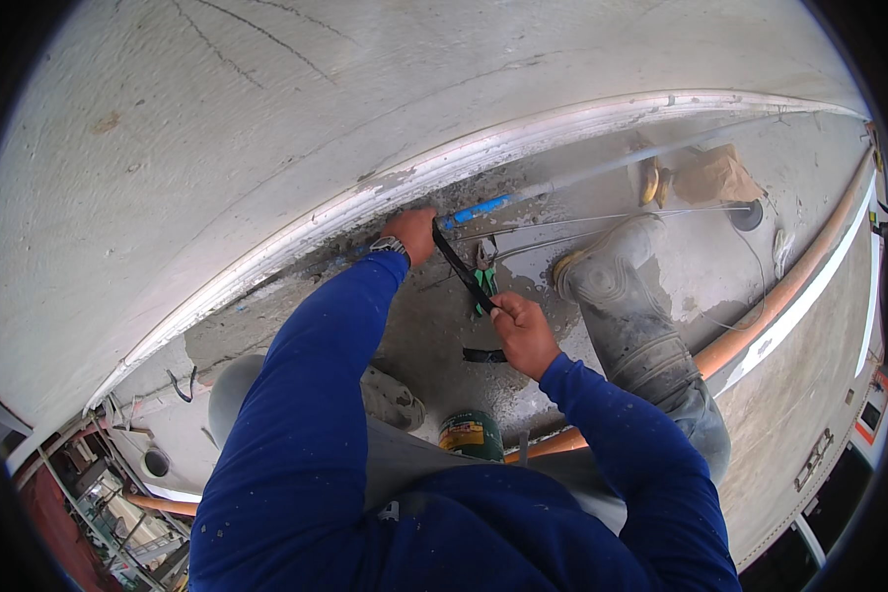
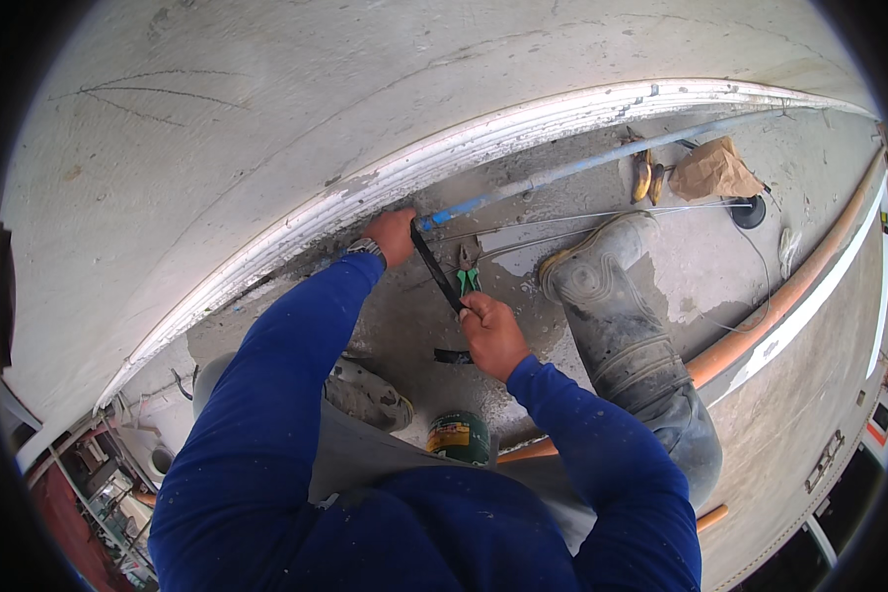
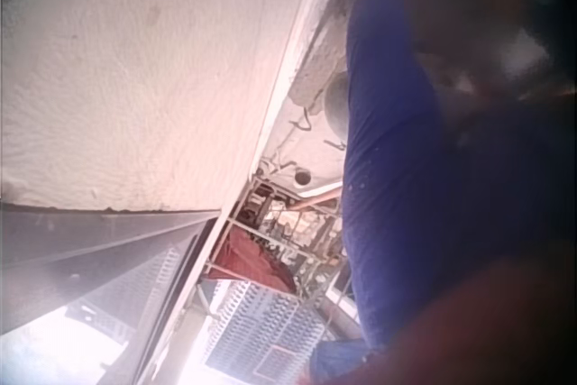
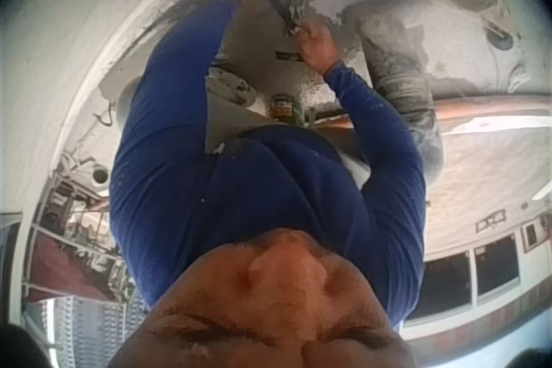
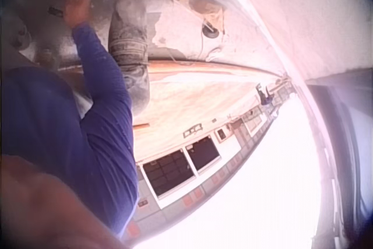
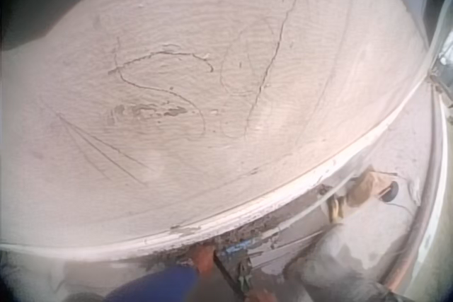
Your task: The person secures a blue pipe to a concrete wall using a metal strap and a screwdriver. They repeatedly tighten the strap around the pipe and screw it into the wall to hold it in place.
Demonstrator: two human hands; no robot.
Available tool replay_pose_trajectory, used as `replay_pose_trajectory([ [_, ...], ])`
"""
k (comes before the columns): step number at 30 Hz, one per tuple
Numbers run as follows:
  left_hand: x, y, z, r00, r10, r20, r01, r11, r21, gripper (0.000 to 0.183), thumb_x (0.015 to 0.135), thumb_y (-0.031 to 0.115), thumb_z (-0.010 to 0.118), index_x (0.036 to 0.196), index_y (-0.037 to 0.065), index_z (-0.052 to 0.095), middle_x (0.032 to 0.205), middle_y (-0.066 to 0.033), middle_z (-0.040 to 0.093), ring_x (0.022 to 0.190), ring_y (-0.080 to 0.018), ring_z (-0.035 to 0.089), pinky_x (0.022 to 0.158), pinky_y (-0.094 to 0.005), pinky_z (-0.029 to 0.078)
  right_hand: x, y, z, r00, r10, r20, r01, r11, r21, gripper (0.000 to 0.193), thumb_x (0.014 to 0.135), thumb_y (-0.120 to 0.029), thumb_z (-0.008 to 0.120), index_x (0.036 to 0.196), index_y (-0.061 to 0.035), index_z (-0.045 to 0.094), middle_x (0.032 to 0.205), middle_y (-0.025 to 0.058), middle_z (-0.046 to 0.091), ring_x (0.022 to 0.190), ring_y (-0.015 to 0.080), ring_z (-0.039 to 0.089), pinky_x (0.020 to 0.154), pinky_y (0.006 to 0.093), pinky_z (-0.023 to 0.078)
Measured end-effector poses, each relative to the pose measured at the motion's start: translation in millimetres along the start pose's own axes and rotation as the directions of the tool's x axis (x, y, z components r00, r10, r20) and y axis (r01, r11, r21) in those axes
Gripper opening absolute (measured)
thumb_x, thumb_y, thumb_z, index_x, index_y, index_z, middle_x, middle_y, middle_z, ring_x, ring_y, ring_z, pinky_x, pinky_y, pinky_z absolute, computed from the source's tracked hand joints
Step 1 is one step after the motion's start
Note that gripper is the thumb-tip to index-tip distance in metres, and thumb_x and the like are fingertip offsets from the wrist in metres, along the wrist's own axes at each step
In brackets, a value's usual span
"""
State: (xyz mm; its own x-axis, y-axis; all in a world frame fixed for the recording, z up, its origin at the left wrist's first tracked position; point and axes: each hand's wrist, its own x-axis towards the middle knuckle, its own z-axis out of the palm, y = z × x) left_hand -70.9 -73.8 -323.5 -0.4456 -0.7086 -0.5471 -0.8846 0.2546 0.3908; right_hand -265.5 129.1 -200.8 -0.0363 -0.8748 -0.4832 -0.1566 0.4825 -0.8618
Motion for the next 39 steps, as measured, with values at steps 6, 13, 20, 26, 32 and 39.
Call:
replay_pose_trajectory([
  [6, 2, -7, 5, 1.0, 0.01, -0.008, -0.01, 1.0, 0.002, 0.034, 0.091, 0.008, 0.063, 0.125, 0.007, 0.07, 0.114, -0.0282, 0.074, 0.11, -0.0481, 0.071, 0.095, -0.0579, 0.057, -4, -1, -2, 0.999, 0.038, 0.015, -0.039, 0.999, 0.029, 0.019, 0.103, -0.009, 0.059, 0.11, 0.0055, 0.069, 0.076, 0.0088, 0.063, 0.074, 0.0135, 0.058, 0.07, 0.0375, 0.05],
  [13, 2, -3, 5, 1.0, 0.008, -0.024, -0.008, 1.0, -0.003, 0.028, 0.093, 0.012, 0.063, 0.12, 0.007, 0.071, 0.115, -0.0256, 0.075, 0.112, -0.0462, 0.071, 0.096, -0.0573, 0.058, -10, 5, -2, 0.997, 0.077, 0.02, -0.078, 0.996, 0.039, 0.021, 0.104, -0.009, 0.061, 0.114, 0.0069, 0.069, 0.079, 0.0072, 0.065, 0.077, 0.0129, 0.059, 0.072, 0.0359, 0.051],
  [20, 4, -4, 7, 1.0, 0.012, 0.025, -0.013, 0.999, 0.041, 0.028, 0.094, 0.013, 0.063, 0.12, 0.008, 0.071, 0.113, -0.0247, 0.076, 0.109, -0.0463, 0.072, 0.094, -0.0574, 0.058, -5, -15, -1, 0.998, 0.058, 0.029, -0.062, 0.99, 0.125, 0.019, 0.105, -0.009, 0.058, 0.11, 0.0073, 0.068, 0.075, 0.0026, 0.061, 0.072, 0.0077, 0.052, 0.065, 0.0315, 0.045],
  [26, -2, -2, 6, 0.999, 0.008, -0.037, -0.009, 1.0, -0.02, 0.024, 0.092, 0.015, 0.064, 0.114, 0.008, 0.071, 0.109, -0.0241, 0.076, 0.105, -0.0457, 0.073, 0.092, -0.057, 0.059, 35, -50, 8, 0.976, 0.213, 0.036, -0.193, 0.783, 0.591, 0.009, 0.103, -0.005, 0.058, 0.1, -0.0018, 0.066, 0.073, -0.0038, 0.054, 0.062, 0.004, 0.044, 0.057, 0.0256, 0.034],
  [32, -2, -4, 9, 0.989, -0.061, 0.135, 0.069, 0.996, -0.057, 0.025, 0.091, 0.019, 0.064, 0.114, 0.01, 0.069, 0.104, -0.0212, 0.077, 0.103, -0.0442, 0.074, 0.09, -0.0562, 0.058, 116, -56, 30, 0.971, 0.231, 0.056, -0.196, 0.645, 0.739, 0.008, 0.102, -0.006, 0.056, 0.106, 0.0002, 0.06, 0.07, -0.0007, 0.051, 0.058, 0.0099, 0.041, 0.057, 0.0274, 0.033],
  [39, 5, -29, 56, 0.987, 0.085, -0.135, -0.087, 0.996, -0.007, 0.035, 0.085, 0.024, 0.072, 0.116, 0.008, 0.07, 0.103, -0.0202, 0.077, 0.102, -0.0429, 0.074, 0.092, -0.0547, 0.059, 211, -15, 56, 0.963, 0.266, 0.042, -0.205, 0.623, 0.755, 0.006, 0.094, -0.006, 0.06, 0.09, -0.0027, 0.061, 0.071, 0.0046, 0.055, 0.059, 0.0146, 0.047, 0.057, 0.0324, 0.036],
])
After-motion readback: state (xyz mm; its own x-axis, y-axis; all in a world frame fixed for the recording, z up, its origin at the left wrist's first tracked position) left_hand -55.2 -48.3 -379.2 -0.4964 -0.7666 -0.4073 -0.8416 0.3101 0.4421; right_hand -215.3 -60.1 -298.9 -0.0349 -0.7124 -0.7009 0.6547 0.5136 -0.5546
